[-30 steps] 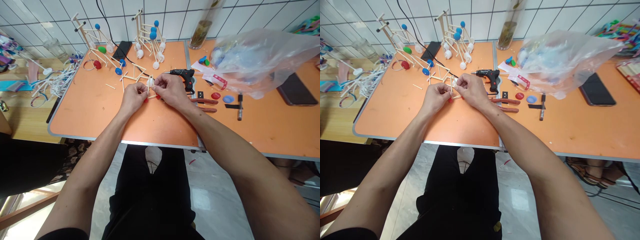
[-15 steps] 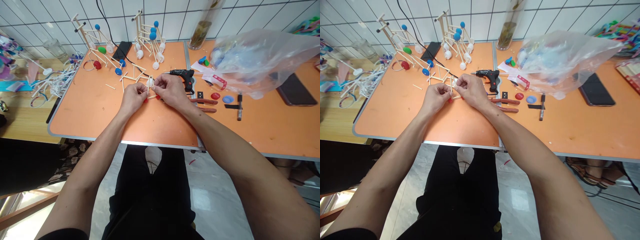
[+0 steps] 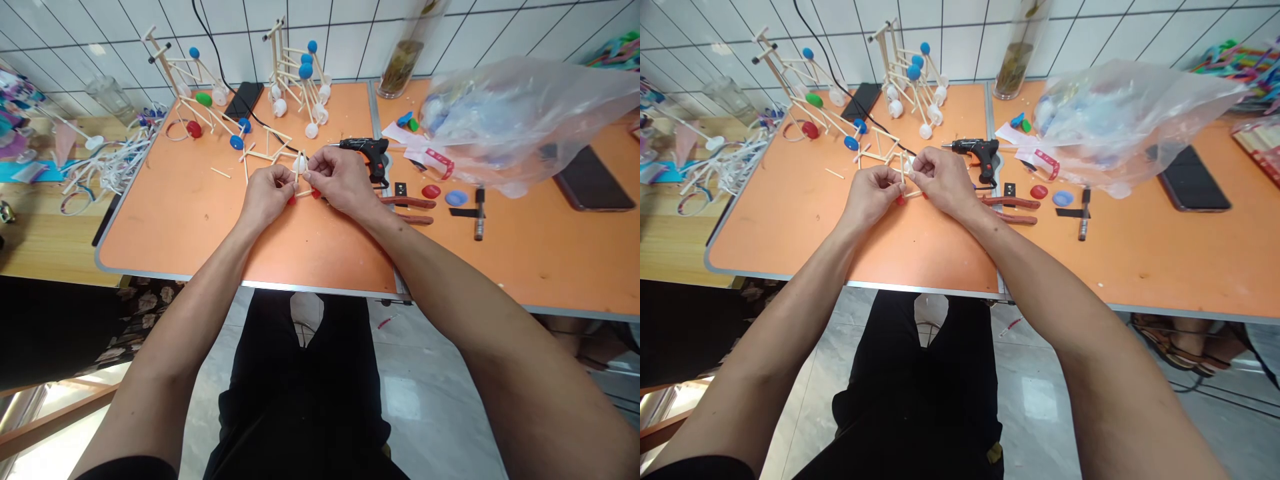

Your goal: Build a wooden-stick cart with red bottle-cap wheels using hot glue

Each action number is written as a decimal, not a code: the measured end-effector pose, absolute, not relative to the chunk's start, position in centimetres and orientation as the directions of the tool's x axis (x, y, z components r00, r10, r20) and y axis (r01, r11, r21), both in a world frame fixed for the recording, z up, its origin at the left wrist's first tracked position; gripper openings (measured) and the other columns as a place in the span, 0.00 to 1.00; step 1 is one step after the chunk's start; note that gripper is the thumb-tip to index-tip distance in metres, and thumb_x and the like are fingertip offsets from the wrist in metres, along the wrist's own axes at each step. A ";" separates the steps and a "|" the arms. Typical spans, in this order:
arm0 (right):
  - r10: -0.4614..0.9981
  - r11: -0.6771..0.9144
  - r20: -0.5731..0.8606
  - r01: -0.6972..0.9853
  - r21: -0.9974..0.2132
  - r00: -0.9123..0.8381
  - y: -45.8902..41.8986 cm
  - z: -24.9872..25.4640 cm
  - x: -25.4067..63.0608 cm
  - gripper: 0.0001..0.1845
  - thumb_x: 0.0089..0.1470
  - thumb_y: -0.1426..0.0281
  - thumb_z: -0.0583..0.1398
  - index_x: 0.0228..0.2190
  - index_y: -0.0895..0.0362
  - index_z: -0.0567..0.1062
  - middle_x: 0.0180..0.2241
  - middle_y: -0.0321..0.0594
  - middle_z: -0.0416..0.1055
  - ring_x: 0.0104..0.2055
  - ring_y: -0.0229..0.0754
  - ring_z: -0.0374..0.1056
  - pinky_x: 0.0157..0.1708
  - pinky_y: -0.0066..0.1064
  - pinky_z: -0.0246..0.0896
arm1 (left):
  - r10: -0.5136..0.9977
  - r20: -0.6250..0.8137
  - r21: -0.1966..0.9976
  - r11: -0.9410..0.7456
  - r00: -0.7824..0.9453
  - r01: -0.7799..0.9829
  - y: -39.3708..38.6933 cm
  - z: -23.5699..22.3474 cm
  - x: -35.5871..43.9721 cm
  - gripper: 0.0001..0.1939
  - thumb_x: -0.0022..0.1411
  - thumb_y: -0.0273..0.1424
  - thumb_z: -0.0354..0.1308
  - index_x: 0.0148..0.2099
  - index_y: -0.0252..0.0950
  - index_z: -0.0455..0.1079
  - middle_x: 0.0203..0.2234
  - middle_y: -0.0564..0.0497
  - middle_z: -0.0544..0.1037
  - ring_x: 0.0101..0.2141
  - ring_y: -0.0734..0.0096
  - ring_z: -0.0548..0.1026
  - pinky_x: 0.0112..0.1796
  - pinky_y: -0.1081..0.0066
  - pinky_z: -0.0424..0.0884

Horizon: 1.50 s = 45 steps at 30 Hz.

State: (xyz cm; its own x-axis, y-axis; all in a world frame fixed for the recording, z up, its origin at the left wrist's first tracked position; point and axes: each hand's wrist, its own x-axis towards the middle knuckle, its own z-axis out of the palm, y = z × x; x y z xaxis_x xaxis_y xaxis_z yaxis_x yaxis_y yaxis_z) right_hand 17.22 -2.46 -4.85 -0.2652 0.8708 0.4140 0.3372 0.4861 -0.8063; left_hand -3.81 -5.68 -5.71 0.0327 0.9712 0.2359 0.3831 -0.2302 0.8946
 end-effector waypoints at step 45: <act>0.859 0.506 0.432 0.331 -0.796 -0.274 -2.2 -5.1 17.2 0.19 0.64 0.58 0.82 0.35 0.51 0.80 0.37 0.40 0.84 0.40 0.48 0.78 0.47 0.43 0.77 | 0.968 0.248 0.885 -0.241 0.035 0.397 -5.3 -6.3 -4.1 0.15 0.69 0.17 0.69 0.35 0.42 0.76 0.25 0.55 0.81 0.27 0.68 0.78 0.34 0.63 0.69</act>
State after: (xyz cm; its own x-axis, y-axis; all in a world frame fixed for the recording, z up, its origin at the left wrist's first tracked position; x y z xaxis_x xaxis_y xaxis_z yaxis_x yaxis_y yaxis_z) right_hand 17.25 -2.18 -5.15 -0.2738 0.8591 0.4324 0.3314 0.5063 -0.7962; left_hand -4.09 -5.34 -6.28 0.0352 0.9682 0.2477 0.3973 -0.2410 0.8855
